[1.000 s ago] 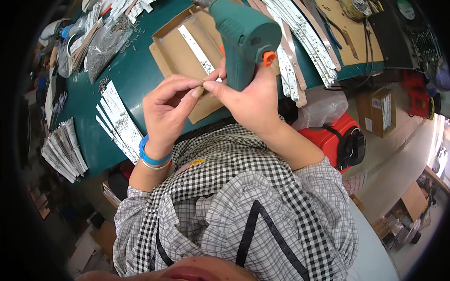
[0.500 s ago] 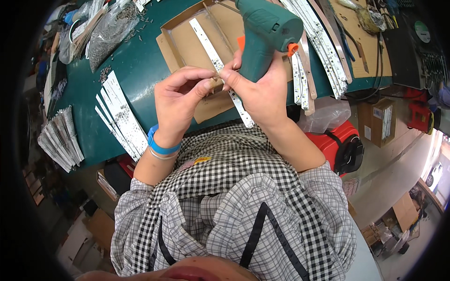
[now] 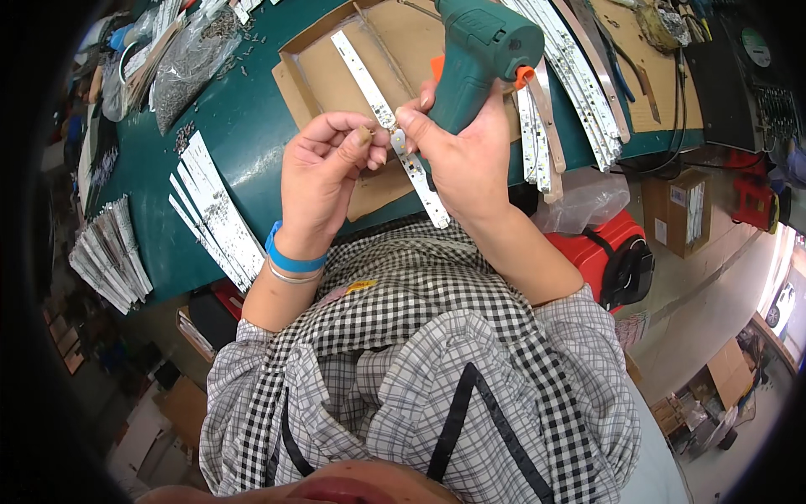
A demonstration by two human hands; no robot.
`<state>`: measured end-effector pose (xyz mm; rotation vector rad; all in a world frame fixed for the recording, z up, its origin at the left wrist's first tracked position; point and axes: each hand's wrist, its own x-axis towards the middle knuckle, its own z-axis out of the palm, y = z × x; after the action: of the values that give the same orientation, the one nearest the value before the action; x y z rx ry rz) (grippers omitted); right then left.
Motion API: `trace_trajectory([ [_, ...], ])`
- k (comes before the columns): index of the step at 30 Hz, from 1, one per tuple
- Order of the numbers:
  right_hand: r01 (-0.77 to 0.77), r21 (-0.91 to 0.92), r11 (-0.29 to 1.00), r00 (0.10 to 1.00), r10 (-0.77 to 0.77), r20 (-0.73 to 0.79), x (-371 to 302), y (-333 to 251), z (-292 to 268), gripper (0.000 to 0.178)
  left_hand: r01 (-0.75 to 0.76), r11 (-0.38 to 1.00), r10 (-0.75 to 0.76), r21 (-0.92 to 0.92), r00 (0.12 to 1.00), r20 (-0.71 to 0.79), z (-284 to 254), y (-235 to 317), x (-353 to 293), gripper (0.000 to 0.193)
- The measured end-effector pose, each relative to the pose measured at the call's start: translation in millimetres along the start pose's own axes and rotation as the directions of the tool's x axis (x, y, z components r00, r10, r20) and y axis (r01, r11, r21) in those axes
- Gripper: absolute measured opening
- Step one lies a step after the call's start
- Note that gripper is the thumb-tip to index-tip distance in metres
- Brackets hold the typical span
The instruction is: Applying glue to small components and attaching them to LED strips.
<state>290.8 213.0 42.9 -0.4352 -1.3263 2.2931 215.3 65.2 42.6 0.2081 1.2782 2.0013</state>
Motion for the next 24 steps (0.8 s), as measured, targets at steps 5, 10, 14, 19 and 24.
trace_trajectory([
  [5, 0.003, 0.001, 1.000, 0.999, -0.003, -0.032, 0.4, 0.2, -0.3, 0.066, 0.035, 0.987, -0.026, -0.159, 0.998, 0.061, 3.6, 6.6, 3.7, 0.025],
  [10, 0.004, -0.070, 0.998, 0.998, -0.009, -0.060, 2.0, 0.4, 1.3, 0.051, -0.229, 0.872, 0.262, 0.432, 0.965, -0.017, 11.0, -9.8, 3.9, 0.022],
  [14, 0.005, -0.129, 0.992, 0.997, -0.014, -0.073, 0.9, 4.5, 1.0, 0.052, -0.273, 0.742, 0.374, 0.613, 0.927, -0.040, 11.9, -9.5, 4.3, 0.011],
  [19, 0.033, -0.282, 0.959, 0.997, -0.053, -0.062, 1.4, 6.5, -6.2, 0.043, -0.099, 0.770, 0.222, 0.630, 0.968, -0.119, -10.4, 7.2, 12.7, 0.013],
  [24, 0.099, -0.422, 0.901, 0.995, -0.083, 0.057, -1.1, 20.5, -29.5, 0.036, -0.048, 0.503, 0.295, 0.863, 0.948, -0.119, -28.6, 14.3, 32.9, 0.014],
])
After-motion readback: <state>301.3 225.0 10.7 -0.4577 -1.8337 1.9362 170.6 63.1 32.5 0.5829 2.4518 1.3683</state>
